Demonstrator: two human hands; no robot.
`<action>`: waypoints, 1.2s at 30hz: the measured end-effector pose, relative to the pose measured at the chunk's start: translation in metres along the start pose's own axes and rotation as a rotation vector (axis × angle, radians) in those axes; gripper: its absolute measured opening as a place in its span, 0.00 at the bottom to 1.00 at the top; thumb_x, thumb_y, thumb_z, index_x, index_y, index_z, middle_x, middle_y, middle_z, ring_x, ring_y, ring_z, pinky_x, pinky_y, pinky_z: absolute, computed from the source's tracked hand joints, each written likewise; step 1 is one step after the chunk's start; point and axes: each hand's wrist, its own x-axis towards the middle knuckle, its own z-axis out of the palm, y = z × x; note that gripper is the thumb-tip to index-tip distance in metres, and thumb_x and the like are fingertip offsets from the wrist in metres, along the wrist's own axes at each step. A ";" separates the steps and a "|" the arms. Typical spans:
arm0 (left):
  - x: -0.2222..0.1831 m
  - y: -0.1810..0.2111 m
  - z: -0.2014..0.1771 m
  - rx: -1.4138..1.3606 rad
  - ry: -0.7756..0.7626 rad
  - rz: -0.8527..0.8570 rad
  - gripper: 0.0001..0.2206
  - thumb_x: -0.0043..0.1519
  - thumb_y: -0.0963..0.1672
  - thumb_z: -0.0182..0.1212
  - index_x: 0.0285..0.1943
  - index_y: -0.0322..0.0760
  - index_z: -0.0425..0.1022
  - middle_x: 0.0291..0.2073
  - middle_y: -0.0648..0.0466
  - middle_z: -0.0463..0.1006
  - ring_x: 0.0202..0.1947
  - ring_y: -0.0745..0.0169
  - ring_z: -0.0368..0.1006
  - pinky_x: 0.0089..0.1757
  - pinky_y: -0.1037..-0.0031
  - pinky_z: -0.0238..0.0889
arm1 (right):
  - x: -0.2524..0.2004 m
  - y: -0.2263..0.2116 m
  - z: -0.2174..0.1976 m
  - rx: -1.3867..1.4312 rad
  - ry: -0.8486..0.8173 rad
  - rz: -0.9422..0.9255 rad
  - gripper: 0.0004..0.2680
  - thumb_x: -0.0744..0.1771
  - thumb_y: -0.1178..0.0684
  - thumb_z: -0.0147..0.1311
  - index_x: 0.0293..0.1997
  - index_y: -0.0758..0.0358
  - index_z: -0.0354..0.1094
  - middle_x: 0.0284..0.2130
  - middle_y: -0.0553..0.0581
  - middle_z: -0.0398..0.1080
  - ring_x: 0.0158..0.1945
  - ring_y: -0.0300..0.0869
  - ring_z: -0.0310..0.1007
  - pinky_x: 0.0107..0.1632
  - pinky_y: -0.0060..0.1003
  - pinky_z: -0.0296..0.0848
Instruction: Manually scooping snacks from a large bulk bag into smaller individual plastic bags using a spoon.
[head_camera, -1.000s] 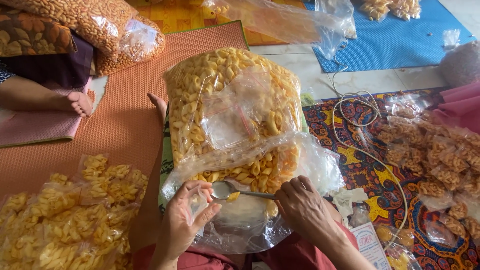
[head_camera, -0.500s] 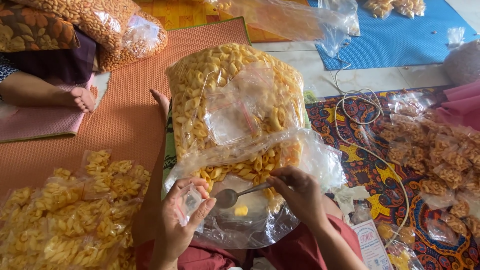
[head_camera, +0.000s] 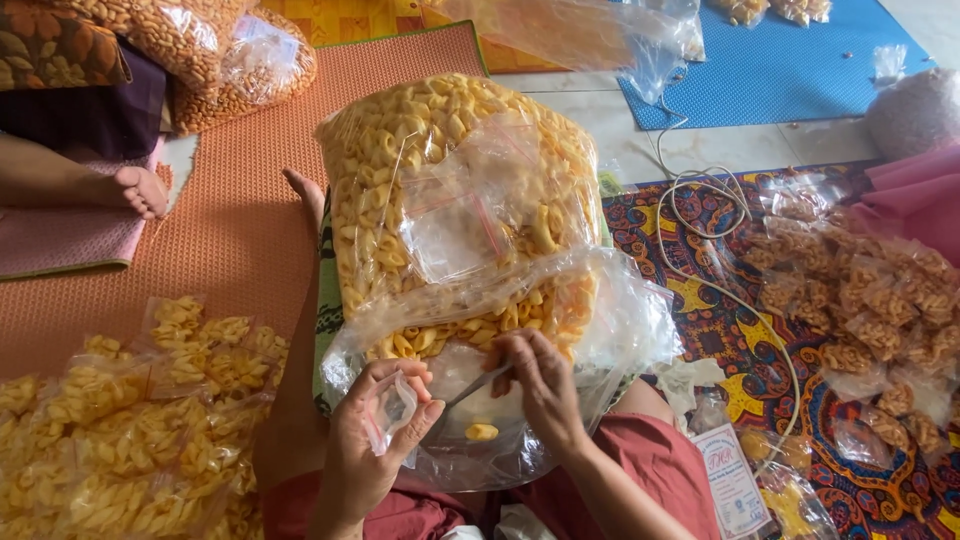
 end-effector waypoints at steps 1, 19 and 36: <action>0.000 0.000 -0.001 -0.001 0.002 -0.002 0.17 0.54 0.36 0.68 0.53 0.38 0.75 0.32 0.54 0.78 0.41 0.63 0.76 0.48 0.69 0.71 | 0.001 -0.006 -0.011 -0.001 -0.001 0.002 0.09 0.72 0.53 0.45 0.44 0.68 0.71 0.31 0.60 0.77 0.27 0.40 0.74 0.29 0.32 0.79; 0.000 0.004 0.009 0.047 -0.024 -0.093 0.16 0.53 0.40 0.71 0.50 0.37 0.77 0.39 0.52 0.81 0.36 0.65 0.75 0.43 0.71 0.71 | 0.018 -0.128 -0.025 -0.942 -0.473 -0.123 0.15 0.65 0.47 0.59 0.53 0.66 0.74 0.30 0.58 0.82 0.19 0.45 0.78 0.24 0.37 0.73; 0.002 -0.005 0.000 -0.084 -0.062 -0.056 0.16 0.53 0.37 0.68 0.51 0.35 0.75 0.41 0.48 0.77 0.40 0.63 0.72 0.49 0.66 0.69 | -0.003 -0.091 -0.090 -0.345 0.074 -0.086 0.13 0.71 0.55 0.48 0.60 0.71 0.69 0.26 0.54 0.72 0.24 0.36 0.73 0.30 0.25 0.68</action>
